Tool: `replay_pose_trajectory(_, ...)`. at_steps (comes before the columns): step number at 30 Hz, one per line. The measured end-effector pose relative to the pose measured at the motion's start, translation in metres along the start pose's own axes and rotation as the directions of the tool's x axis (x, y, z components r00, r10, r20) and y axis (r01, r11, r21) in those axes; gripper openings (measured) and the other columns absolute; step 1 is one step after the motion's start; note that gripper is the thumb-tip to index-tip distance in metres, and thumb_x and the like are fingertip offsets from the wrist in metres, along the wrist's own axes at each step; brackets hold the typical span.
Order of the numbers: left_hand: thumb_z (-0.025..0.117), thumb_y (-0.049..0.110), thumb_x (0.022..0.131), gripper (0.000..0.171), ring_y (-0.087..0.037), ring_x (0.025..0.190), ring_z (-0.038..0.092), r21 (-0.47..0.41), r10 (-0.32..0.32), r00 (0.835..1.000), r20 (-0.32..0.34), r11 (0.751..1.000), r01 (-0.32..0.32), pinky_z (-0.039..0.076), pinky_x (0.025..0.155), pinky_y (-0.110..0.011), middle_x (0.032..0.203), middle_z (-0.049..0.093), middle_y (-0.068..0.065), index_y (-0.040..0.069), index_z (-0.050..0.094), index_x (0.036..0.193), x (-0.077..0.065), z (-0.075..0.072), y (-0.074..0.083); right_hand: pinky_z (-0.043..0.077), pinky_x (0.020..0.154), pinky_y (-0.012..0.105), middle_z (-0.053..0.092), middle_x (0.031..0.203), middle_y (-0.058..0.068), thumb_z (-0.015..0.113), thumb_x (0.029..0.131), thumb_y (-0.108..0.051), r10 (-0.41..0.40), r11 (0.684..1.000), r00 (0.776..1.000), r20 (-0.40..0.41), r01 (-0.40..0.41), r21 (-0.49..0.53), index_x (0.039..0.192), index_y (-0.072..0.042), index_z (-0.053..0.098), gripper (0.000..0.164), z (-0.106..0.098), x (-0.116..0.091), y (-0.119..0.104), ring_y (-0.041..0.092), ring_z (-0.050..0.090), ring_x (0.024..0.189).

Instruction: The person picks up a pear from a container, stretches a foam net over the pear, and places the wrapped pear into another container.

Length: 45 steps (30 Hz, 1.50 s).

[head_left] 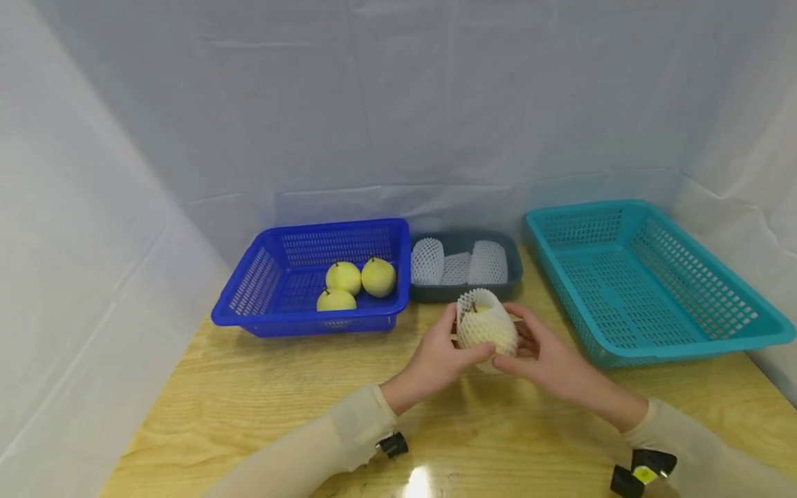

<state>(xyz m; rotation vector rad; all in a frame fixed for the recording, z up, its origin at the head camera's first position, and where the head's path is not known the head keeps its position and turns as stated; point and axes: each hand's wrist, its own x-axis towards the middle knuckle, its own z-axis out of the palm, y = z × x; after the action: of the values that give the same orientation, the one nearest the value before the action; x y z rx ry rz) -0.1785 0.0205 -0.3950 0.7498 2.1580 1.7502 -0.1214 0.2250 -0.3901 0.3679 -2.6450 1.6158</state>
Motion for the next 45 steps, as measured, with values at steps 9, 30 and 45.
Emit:
replay_pose_trajectory(9, 0.077, 0.023, 0.080, 0.070, -0.012, 0.107, 0.059, 0.091, 0.155, 0.987, 0.047, 0.983, -0.159, 0.055, 0.088, -0.027, 0.126, 0.059, -0.001, 0.016, 0.046, 0.141, -0.004, -0.002, 0.000, 0.053, 0.092, 0.037, 0.047, 0.149, 0.007, 0.083, 0.084, -0.031, -0.108, 0.979, 0.994, 0.003, 0.107, -0.174, 0.159, -0.024, 0.026, 0.094, -0.005, -0.001, -0.002, 0.024, 0.056, 0.118)
replay_pose_trajectory(30, 0.077, 0.020, 0.081, 0.075, -0.014, 0.124, 0.051, 0.128, 0.250, 0.958, 0.140, 0.955, -0.268, 0.047, 0.103, -0.030, 0.138, 0.048, -0.001, 0.017, 0.036, 0.144, 0.000, 0.003, 0.001, 0.055, 0.087, 0.043, 0.054, 0.140, 0.000, 0.087, 0.074, -0.017, -0.275, 0.873, 0.961, -0.013, 0.244, -0.422, 0.148, -0.019, 0.042, 0.086, -0.010, -0.005, -0.011, 0.019, 0.059, 0.116)
replay_pose_trajectory(45, 0.068, 0.009, 0.090, 0.051, -0.029, 0.114, 0.062, -0.011, 0.078, 0.982, 0.171, 0.997, -0.077, 0.052, 0.089, -0.024, 0.127, 0.061, -0.018, 0.006, 0.051, 0.138, 0.026, 0.034, -0.005, 0.053, 0.066, 0.038, 0.054, 0.128, 0.010, 0.084, 0.078, -0.025, -0.149, 0.816, 0.984, -0.094, 0.069, -0.573, 0.148, -0.012, 0.042, 0.083, -0.070, -0.015, -0.039, 0.027, 0.060, 0.098)
